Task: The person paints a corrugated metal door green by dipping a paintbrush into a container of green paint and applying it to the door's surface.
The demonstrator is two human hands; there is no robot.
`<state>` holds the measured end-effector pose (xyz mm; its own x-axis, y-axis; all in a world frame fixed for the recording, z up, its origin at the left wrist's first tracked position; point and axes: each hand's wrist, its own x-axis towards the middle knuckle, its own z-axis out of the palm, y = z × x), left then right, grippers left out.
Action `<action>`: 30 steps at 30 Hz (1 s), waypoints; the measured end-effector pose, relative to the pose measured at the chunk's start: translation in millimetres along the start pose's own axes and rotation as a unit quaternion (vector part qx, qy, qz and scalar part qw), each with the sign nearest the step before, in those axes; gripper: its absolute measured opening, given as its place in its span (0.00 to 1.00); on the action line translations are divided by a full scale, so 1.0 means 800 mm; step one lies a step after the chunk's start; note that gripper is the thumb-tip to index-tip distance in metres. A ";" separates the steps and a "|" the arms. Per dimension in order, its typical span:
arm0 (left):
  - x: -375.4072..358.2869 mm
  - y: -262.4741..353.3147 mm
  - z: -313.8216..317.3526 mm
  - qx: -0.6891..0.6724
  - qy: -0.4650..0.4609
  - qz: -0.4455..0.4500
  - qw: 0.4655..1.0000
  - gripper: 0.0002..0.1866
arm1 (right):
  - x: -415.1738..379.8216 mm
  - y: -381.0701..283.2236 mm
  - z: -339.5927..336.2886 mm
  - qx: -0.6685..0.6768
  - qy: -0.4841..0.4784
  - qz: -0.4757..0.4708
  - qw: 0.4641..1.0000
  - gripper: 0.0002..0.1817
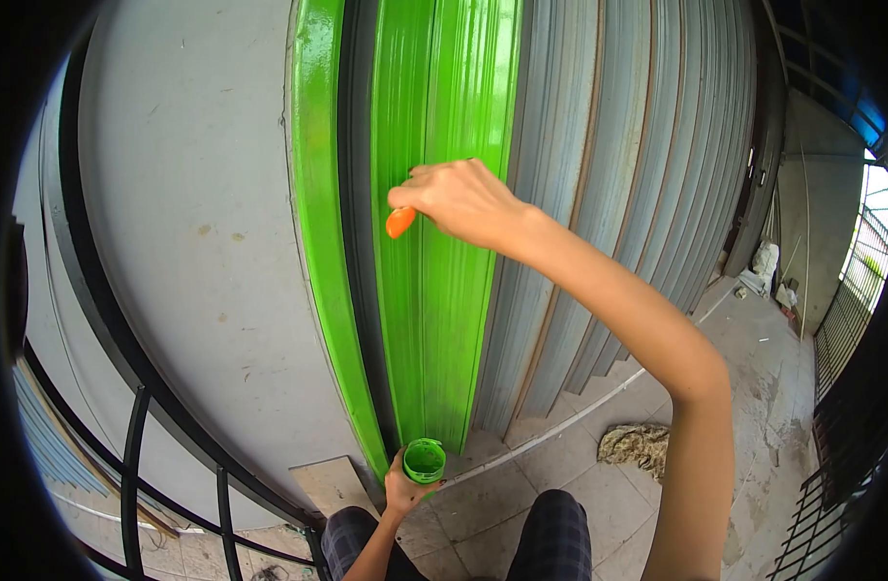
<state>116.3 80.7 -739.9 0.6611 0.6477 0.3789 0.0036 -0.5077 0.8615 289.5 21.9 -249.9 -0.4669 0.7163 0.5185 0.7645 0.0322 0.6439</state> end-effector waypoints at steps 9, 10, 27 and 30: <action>-0.001 0.003 -0.004 -0.003 -0.012 -0.027 1.000 0.53 | -0.048 -0.048 -0.045 -0.127 0.040 0.052 0.990 0.09; -0.001 0.000 -0.002 -0.001 -0.013 -0.032 0.999 0.53 | -0.052 -0.053 -0.053 -0.099 0.030 0.066 0.992 0.10; -0.004 -0.003 0.000 0.016 -0.004 -0.022 1.000 0.54 | -0.087 -0.051 0.012 0.327 0.129 0.370 0.860 0.06; -0.003 0.000 -0.001 0.020 -0.002 -0.016 1.000 0.54 | -0.067 -0.063 0.012 0.210 0.226 0.265 0.914 0.05</action>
<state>113.7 79.5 -740.4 0.6631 0.6621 0.3492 0.0549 -0.5083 0.8594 280.4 -11.5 -316.1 -0.0458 0.3501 0.9356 0.9952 0.0973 0.0123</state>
